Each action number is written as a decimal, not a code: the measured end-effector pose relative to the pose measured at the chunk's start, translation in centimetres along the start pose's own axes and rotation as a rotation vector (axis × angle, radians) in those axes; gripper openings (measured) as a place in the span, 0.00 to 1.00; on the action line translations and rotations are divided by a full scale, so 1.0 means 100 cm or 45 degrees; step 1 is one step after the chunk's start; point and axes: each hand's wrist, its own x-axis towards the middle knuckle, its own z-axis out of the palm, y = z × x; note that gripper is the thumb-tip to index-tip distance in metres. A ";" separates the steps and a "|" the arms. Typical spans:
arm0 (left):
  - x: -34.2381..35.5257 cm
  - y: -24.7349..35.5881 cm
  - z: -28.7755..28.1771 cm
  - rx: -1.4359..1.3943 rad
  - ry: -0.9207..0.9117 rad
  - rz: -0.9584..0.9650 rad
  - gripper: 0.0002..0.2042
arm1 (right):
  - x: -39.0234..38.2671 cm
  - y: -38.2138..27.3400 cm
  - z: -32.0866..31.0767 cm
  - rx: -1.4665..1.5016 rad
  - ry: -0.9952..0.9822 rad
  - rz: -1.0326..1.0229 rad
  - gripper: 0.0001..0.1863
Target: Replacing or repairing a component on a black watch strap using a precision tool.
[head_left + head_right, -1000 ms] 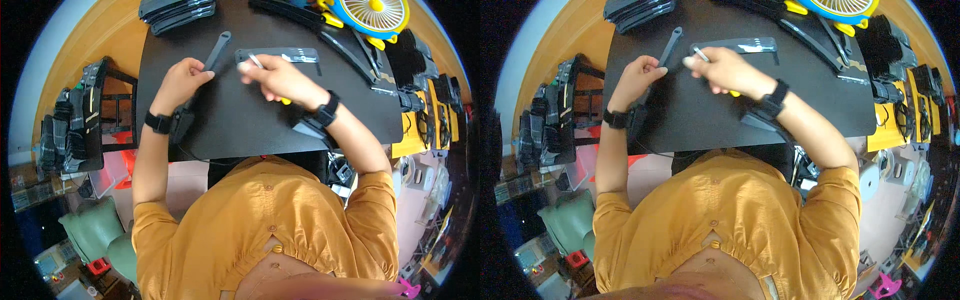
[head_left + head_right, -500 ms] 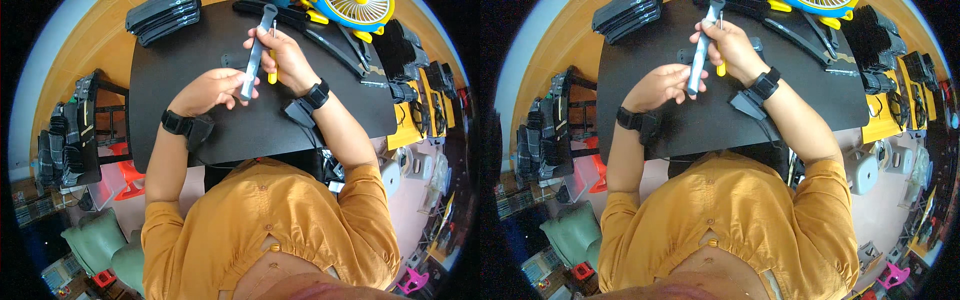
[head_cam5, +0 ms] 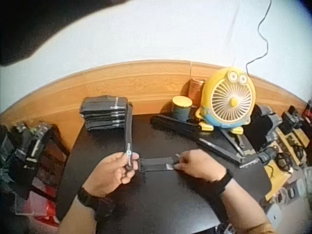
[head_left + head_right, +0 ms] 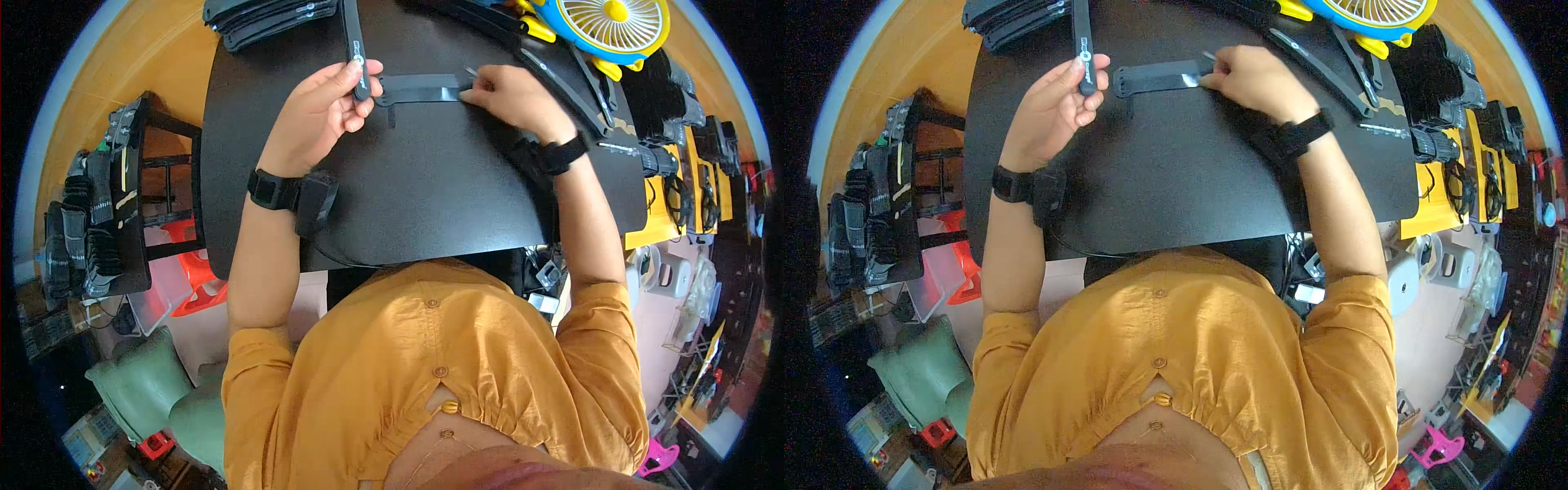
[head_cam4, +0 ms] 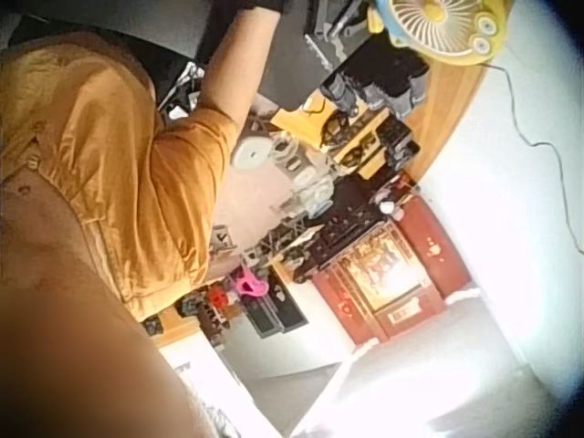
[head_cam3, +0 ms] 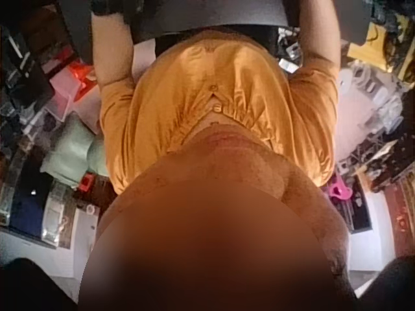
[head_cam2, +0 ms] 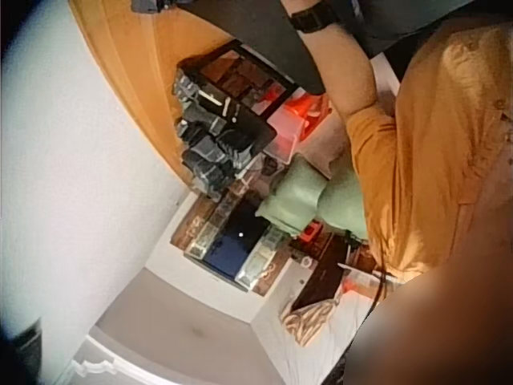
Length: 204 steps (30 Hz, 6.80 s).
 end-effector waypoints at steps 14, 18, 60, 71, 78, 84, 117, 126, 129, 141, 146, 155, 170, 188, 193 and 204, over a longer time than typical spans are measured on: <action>0.002 0.000 -0.004 0.039 0.091 0.015 0.17 | 0.032 -0.063 0.025 -0.113 -0.052 -0.201 0.17; -0.001 0.002 -0.012 -0.077 0.014 0.098 0.17 | 0.029 -0.106 0.038 0.025 -0.075 -0.265 0.14; 0.009 -0.025 -0.009 0.000 0.116 -0.053 0.16 | -0.029 -0.071 0.044 1.210 -0.513 -0.404 0.16; 0.009 -0.030 -0.003 -0.417 0.046 0.017 0.19 | -0.025 -0.065 0.048 1.318 -0.105 -0.195 0.14; 0.011 -0.038 0.005 -0.504 -0.019 -0.027 0.18 | -0.024 -0.065 0.050 1.300 -0.120 -0.202 0.13; 0.012 -0.040 0.005 -0.542 0.013 -0.021 0.17 | -0.023 -0.063 0.056 0.959 0.173 -0.356 0.10; 0.011 -0.040 0.016 -0.419 0.233 0.064 0.12 | -0.025 -0.071 0.047 0.588 0.458 -0.403 0.20; 0.009 -0.032 0.023 -0.316 0.303 0.029 0.13 | -0.017 -0.071 0.055 0.800 0.386 -0.362 0.21; 0.006 -0.023 0.030 0.013 0.371 -0.060 0.18 | -0.015 -0.072 0.052 0.803 0.376 -0.316 0.20; 0.000 -0.024 0.037 0.832 0.349 0.332 0.16 | -0.017 -0.070 0.044 0.820 0.532 -0.581 0.19; 0.001 -0.029 0.035 0.752 0.283 0.480 0.16 | -0.021 -0.073 0.039 0.972 0.495 -0.584 0.17; -0.010 -0.028 0.044 0.687 0.190 0.486 0.15 | -0.022 -0.069 0.018 1.448 0.341 -0.266 0.16; -0.012 -0.032 0.051 0.423 0.113 0.436 0.17 | -0.026 -0.074 0.029 1.367 0.447 -0.563 0.12; -0.003 -0.039 0.044 0.372 0.153 0.161 0.07 | -0.025 -0.073 0.026 1.509 0.171 -0.244 0.09; -0.009 -0.029 0.057 0.110 0.114 -0.008 0.15 | -0.023 -0.065 0.030 1.576 0.139 -0.549 0.11; -0.015 -0.032 0.062 0.728 0.202 0.174 0.14 | -0.023 -0.067 0.018 2.067 -0.091 -0.142 0.13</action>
